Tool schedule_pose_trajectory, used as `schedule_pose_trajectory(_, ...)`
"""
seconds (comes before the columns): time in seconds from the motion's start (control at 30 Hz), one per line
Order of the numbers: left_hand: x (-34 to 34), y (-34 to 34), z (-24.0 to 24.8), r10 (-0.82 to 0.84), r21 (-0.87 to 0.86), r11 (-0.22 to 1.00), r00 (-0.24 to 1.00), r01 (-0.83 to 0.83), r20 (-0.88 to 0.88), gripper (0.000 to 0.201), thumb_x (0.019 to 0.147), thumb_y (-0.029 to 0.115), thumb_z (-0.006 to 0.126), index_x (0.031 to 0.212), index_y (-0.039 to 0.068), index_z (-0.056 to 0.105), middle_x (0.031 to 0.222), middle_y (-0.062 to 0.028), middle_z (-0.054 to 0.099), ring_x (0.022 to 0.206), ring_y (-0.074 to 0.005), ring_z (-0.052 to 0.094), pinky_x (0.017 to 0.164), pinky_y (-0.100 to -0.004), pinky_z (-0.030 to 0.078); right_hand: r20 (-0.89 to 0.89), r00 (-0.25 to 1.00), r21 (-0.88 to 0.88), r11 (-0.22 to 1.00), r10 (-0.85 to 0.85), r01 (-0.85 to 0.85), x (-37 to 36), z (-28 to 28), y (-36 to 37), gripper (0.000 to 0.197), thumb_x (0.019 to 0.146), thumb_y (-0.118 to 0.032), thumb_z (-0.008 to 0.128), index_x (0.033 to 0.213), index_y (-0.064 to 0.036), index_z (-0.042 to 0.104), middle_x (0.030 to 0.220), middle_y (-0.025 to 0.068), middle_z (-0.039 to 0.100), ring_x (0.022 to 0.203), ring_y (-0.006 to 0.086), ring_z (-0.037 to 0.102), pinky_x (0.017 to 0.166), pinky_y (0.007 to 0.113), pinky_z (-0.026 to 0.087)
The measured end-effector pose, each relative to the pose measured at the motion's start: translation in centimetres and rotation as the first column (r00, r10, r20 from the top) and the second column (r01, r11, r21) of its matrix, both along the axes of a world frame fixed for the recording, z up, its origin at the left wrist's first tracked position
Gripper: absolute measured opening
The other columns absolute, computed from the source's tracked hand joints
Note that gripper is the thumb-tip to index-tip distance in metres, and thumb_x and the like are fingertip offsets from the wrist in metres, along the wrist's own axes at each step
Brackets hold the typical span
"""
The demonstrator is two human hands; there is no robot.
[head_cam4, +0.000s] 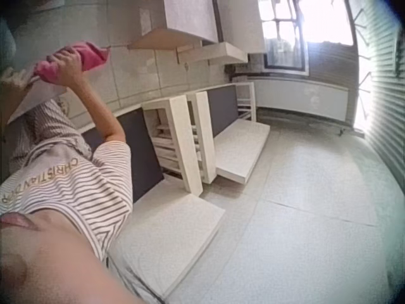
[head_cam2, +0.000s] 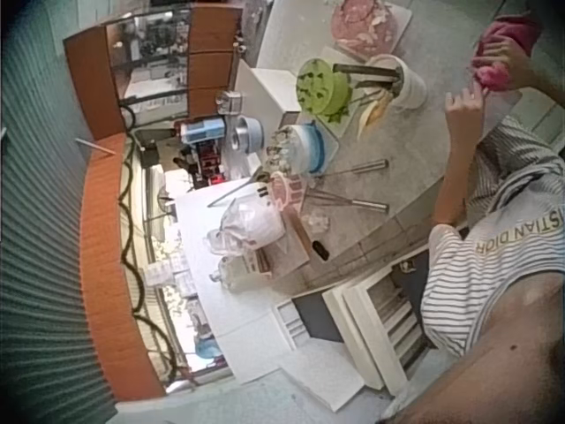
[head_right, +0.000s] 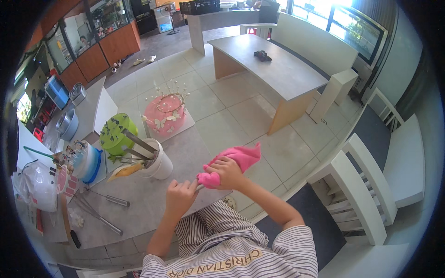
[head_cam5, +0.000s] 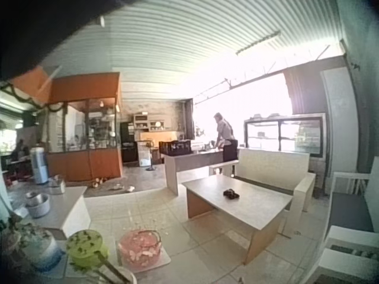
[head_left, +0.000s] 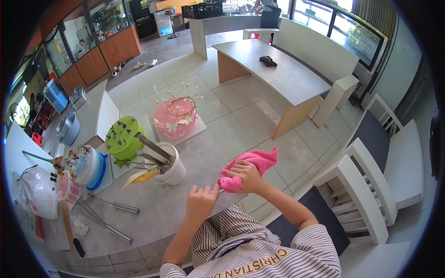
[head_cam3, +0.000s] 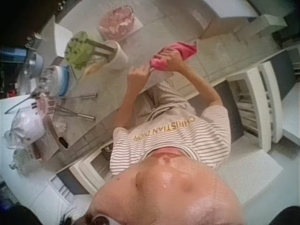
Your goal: Cleaning a whisk and metal spatula using a pink cloth in a bakery kitchen.
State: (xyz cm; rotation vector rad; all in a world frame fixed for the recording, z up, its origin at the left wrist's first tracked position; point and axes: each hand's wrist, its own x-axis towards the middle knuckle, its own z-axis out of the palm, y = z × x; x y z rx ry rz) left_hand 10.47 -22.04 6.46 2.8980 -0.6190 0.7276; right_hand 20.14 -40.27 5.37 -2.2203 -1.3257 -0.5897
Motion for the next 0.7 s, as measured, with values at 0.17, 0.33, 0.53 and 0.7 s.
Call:
schedule_pose_trajectory(0.17,-0.8,-0.1,-0.5,0.017,0.035,0.999,0.999,-0.019,0.029,0.037,0.061,0.020,0.068,0.095,0.009,0.058,0.056,-0.0024,0.046,0.046,-0.0171,0.047,0.051,-0.0300,0.034,0.070,0.984,0.063,0.984,0.162,-0.166,2.5,-0.1,-1.2,0.034,0.058,-0.022,0.064,0.088,-0.0072,0.061,0.076,0.0051,0.062,0.070,0.0210,0.059,0.067,0.032,0.045)
schedule_pose_trajectory(0.33,-1.9,0.5,0.6,0.039,-0.137,0.990,0.999,-0.042,-0.021,0.033,0.065,0.020,0.066,0.095,0.009,0.058,0.055,-0.0018,0.047,0.046,-0.0167,0.047,0.051,-0.0271,0.035,0.220,0.948,0.203,0.961,-0.229,0.185,8.0,-0.6,-7.0,0.021,0.055,-0.014,0.064,0.074,-0.0072,0.059,0.065,0.0065,0.057,0.063,0.0231,0.057,0.056,0.033,0.045)
schedule_pose_trajectory(0.53,-3.1,0.2,3.5,0.080,-0.706,0.703,0.996,-0.083,-0.037,0.014,0.077,0.019,0.061,0.080,0.007,0.053,0.054,-0.0041,0.049,0.042,-0.0136,0.043,0.046,-0.0269,0.038,-0.630,0.755,0.774,0.230,0.182,0.591,5.5,4.1,-6.8,0.018,0.081,-0.025,0.057,0.089,-0.0083,0.056,0.075,0.0039,0.058,0.076,0.0164,0.058,0.063,0.032,0.047)
schedule_pose_trajectory(0.7,0.6,-1.3,3.1,-0.803,-0.830,-0.088,0.532,-0.551,-0.268,0.035,0.086,0.040,0.045,0.072,0.008,0.044,0.045,0.0009,0.040,0.032,-0.0084,0.033,0.035,-0.0182,0.028,-0.318,0.329,0.812,0.077,0.889,0.579,0.4,3.5,-2.3,0.054,0.086,-0.050,0.038,0.113,-0.0047,0.046,0.109,0.0071,0.052,0.099,0.0184,0.051,0.084,0.032,0.043)
